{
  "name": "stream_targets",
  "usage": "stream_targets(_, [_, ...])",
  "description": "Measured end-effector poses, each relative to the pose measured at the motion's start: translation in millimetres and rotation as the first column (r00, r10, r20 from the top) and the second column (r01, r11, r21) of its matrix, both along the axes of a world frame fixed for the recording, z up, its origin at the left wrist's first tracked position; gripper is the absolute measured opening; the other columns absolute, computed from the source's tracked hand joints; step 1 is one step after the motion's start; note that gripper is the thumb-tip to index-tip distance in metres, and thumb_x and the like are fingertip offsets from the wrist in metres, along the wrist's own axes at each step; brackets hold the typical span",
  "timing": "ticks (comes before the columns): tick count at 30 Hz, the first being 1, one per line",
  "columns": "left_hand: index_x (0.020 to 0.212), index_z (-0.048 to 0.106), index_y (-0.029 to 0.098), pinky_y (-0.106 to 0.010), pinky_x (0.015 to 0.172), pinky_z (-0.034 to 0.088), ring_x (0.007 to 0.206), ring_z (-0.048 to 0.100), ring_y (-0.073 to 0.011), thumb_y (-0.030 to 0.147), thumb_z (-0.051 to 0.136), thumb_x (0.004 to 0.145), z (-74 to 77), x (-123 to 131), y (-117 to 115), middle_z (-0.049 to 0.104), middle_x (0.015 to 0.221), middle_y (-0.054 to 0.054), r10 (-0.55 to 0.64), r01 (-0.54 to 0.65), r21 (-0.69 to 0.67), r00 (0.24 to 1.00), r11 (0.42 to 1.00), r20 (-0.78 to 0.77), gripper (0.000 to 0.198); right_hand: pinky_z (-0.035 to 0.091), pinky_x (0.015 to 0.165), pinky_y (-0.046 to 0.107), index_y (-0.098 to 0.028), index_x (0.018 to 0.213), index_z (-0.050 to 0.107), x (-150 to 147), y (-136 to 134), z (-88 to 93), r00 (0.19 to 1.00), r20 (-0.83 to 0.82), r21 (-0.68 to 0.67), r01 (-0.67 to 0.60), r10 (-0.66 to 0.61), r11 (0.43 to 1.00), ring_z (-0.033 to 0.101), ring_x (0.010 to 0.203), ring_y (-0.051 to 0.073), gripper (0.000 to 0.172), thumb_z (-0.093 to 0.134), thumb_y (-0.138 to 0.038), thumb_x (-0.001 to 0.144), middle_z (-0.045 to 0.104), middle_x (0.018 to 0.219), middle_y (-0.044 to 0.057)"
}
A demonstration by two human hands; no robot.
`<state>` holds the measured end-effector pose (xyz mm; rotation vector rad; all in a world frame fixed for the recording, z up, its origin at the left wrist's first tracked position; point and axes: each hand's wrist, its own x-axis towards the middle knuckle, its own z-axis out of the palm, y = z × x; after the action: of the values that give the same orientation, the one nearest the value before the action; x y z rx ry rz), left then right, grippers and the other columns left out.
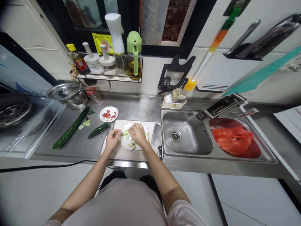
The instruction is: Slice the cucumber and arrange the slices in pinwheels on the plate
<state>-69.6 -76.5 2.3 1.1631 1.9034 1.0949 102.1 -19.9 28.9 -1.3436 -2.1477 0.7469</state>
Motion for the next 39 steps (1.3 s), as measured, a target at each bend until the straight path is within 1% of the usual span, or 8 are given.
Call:
stream_targets(2, [0.094, 0.069, 0.022, -0.025, 0.069, 0.043, 0.065, 0.056, -0.0129, 0.044, 0.057, 0.081, -2.0, -4.6, 1.7, 0.067, 0.076, -0.001, 0.029, -0.029, -0.014, 0.998, 0.999, -0.050, 0.028, 0.034, 0.087, 0.035, -0.023, 0.084, 0.067, -0.2, 2.2, -4.5, 0.999, 0.036, -0.013, 0.012, -0.011, 1.000, 0.043, 0.098, 0.023, 0.016, 0.053, -0.026, 0.091, 0.059, 0.098, 0.006])
stream_targets(5, [0.092, 0.069, 0.022, -0.027, 0.072, 0.041, 0.069, 0.057, -0.0145, 0.041, 0.057, 0.082, -4.9, -6.2, 3.8, 0.068, 0.077, -0.001, 0.034, -0.040, -0.033, 0.988, 0.999, -0.150, 0.025, 0.032, 0.087, 0.036, -0.023, 0.084, 0.067, -4.7, 2.5, -15.3, 0.993, 0.114, -0.029, -0.005, 0.008, 1.000, 0.043, 0.098, 0.024, 0.016, 0.053, -0.025, 0.091, 0.059, 0.100, 0.006])
stream_targets(9, [0.090, 0.070, 0.023, -0.032, 0.080, 0.037, 0.080, 0.059, -0.0184, 0.036, 0.059, 0.081, -6.9, -0.8, 7.6, 0.068, 0.078, -0.002, 0.000, -0.020, -0.067, 0.958, 0.998, -0.286, 0.019, 0.031, 0.087, 0.038, -0.022, 0.086, 0.068, -13.4, 1.1, -29.3, 0.982, 0.186, -0.029, -0.035, 0.040, 0.999, 0.042, 0.098, 0.024, 0.017, 0.051, -0.023, 0.091, 0.059, 0.100, 0.007])
stream_targets(12, [0.090, 0.070, 0.023, -0.034, 0.083, 0.034, 0.087, 0.059, -0.0211, 0.035, 0.059, 0.081, -6.9, 3.3, 10.9, 0.069, 0.081, -0.003, -0.048, 0.013, -0.104, 0.940, 0.995, -0.339, 0.018, 0.030, 0.089, 0.039, -0.022, 0.086, 0.068, -17.8, 1.0, -35.3, 0.974, 0.218, -0.019, -0.056, 0.059, 0.998, 0.042, 0.098, 0.025, 0.018, 0.051, -0.023, 0.091, 0.059, 0.100, 0.008])
stream_targets(19, [0.090, 0.069, 0.024, -0.035, 0.082, 0.032, 0.093, 0.058, -0.0243, 0.034, 0.059, 0.082, -6.4, 7.4, 14.8, 0.069, 0.086, -0.005, -0.099, 0.046, -0.144, 0.916, 0.988, -0.390, 0.016, 0.029, 0.091, 0.041, -0.021, 0.085, 0.067, -19.9, 2.0, -41.6, 0.965, 0.254, 0.027, -0.080, 0.070, 0.996, 0.042, 0.097, 0.025, 0.020, 0.049, -0.023, 0.092, 0.058, 0.099, 0.009])
stream_targets(26, [0.090, 0.069, 0.025, -0.034, 0.080, 0.031, 0.092, 0.057, -0.0240, 0.034, 0.061, 0.082, -6.3, 11.3, 17.9, 0.067, 0.086, -0.004, -0.140, 0.074, -0.167, 0.894, 0.983, -0.426, 0.015, 0.030, 0.088, 0.040, -0.021, 0.085, 0.067, -19.9, 3.6, -45.8, 0.962, 0.261, 0.021, -0.083, 0.075, 0.996, 0.042, 0.097, 0.025, 0.021, 0.048, -0.025, 0.093, 0.058, 0.099, 0.009])
stream_targets(32, [0.091, 0.069, 0.025, -0.035, 0.080, 0.031, 0.093, 0.057, -0.0256, 0.035, 0.062, 0.082, -10.3, 14.4, 20.7, 0.067, 0.086, -0.005, -0.157, 0.079, -0.185, 0.875, 0.980, -0.458, 0.015, 0.029, 0.089, 0.041, -0.021, 0.087, 0.067, -20.6, 4.8, -46.9, 0.959, 0.270, 0.024, -0.096, 0.086, 0.995, 0.041, 0.099, 0.026, 0.021, 0.048, -0.025, 0.093, 0.058, 0.100, 0.010])
stream_targets(39, [0.093, 0.068, 0.025, -0.035, 0.080, 0.031, 0.093, 0.057, -0.0259, 0.034, 0.061, 0.082, -13.9, 15.6, 22.0, 0.066, 0.086, -0.005, -0.160, 0.073, -0.203, 0.876, 0.976, -0.455, 0.015, 0.029, 0.090, 0.041, -0.022, 0.088, 0.067, -19.2, 5.2, -46.3, 0.961, 0.268, 0.017, -0.081, 0.073, 0.997, 0.042, 0.100, 0.026, 0.015, 0.052, -0.024, 0.091, 0.058, 0.100, 0.009])
